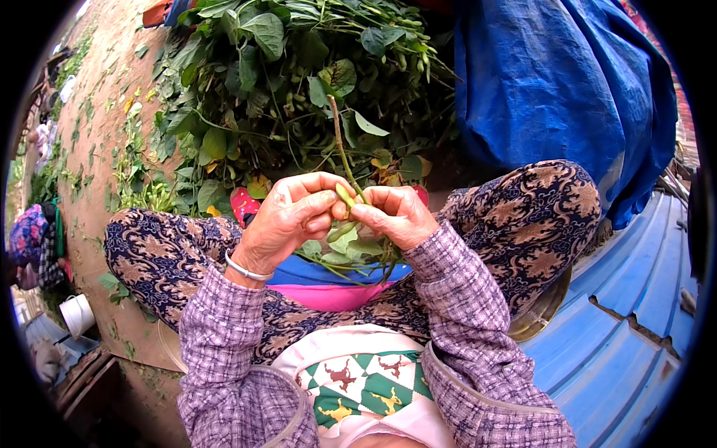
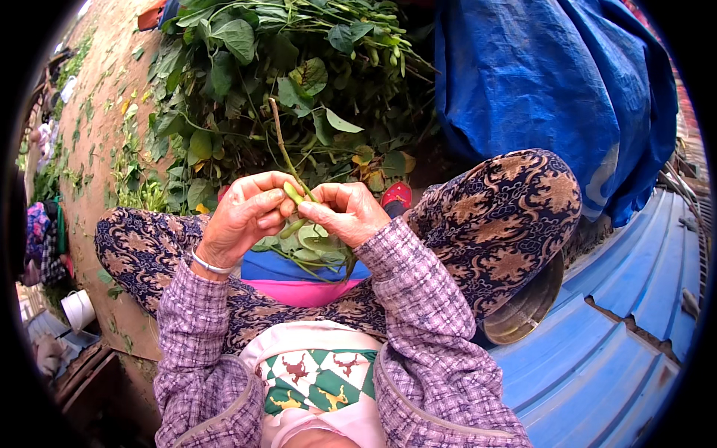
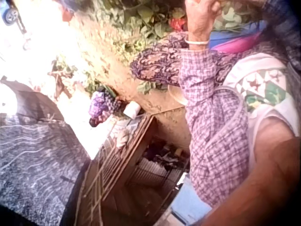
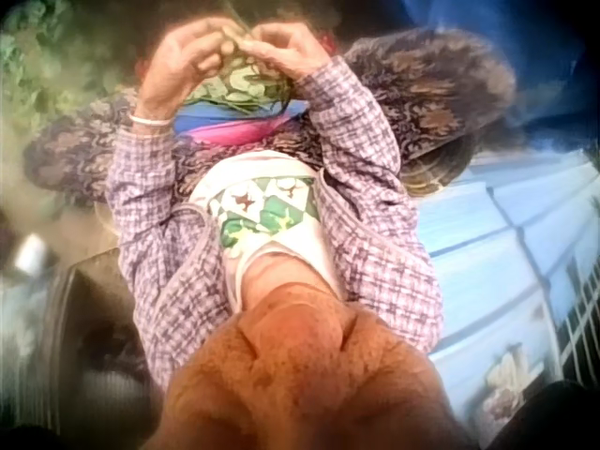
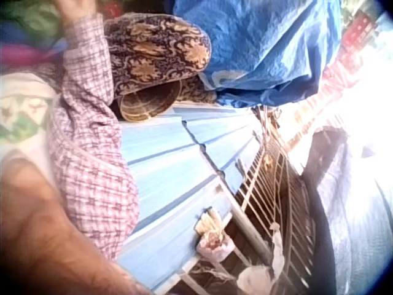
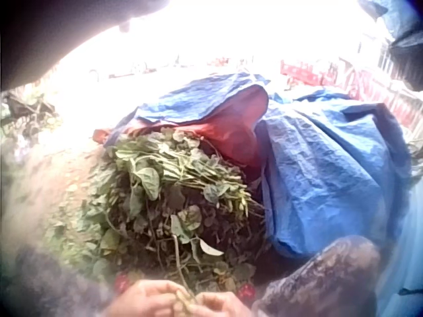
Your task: The person sits cross-legged on the ground and shells green soybeans by hand. They remove the beans from the pods and drop them into a white bucket placed between their legs, while discarding the empty pods onto the ground.
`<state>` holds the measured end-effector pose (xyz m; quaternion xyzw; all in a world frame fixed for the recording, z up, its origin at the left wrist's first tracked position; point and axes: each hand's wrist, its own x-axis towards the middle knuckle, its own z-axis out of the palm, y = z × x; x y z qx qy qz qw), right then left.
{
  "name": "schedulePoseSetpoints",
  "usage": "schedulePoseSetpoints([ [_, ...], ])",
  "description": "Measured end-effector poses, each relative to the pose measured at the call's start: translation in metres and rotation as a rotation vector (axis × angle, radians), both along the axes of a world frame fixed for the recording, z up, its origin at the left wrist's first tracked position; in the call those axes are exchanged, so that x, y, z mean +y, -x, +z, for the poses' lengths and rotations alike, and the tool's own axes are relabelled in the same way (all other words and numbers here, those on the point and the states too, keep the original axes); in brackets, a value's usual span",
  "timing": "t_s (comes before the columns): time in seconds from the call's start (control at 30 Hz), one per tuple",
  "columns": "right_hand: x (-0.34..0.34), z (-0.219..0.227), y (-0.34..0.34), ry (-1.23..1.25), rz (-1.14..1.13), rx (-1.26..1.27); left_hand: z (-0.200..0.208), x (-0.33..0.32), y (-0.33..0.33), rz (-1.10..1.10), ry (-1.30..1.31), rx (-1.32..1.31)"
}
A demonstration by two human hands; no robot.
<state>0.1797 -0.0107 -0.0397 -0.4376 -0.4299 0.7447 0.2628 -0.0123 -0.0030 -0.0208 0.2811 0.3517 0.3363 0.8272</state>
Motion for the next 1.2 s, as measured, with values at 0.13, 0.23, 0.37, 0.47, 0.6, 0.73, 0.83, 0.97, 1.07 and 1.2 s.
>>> schedulePoseSetpoints([
  [0.13,-0.001,0.0,0.0,-0.019,-0.005,-0.037,-0.003,0.001,0.001,-0.003,-0.039,0.062],
  [0.23,-0.001,0.003,-0.001,-0.029,0.015,-0.058,-0.003,-0.001,-0.001,0.026,-0.046,0.088],
  [0.37,0.0,0.005,-0.001,-0.033,0.036,-0.053,-0.004,-0.005,-0.009,0.08,-0.103,0.175],
  [0.47,-0.002,0.003,-0.001,-0.039,0.002,-0.019,-0.007,-0.009,-0.014,0.114,-0.164,0.25],
  [0.6,-0.003,-0.003,-0.002,-0.015,0.024,0.045,-0.007,-0.013,-0.014,0.168,-0.084,0.109],
  [0.73,-0.004,-0.003,0.0,0.022,0.025,0.079,-0.009,-0.015,-0.011,0.125,-0.064,0.022],
  [0.83,-0.003,-0.007,-0.001,0.022,0.032,0.06,0.002,-0.009,-0.004,0.017,-0.118,0.173],
  [0.97,-0.002,-0.005,0.005,0.037,0.023,0.06,0.005,-0.005,-0.005,-0.021,-0.187,0.303],
  [1.07,-0.002,-0.009,0.006,0.011,0.03,-0.007,-0.003,-0.005,-0.004,0.03,-0.111,0.303],
  [1.2,-0.003,-0.014,0.011,-0.177,-0.012,-0.155,-0.014,-0.007,-0.011,0.122,-0.042,0.251],
])
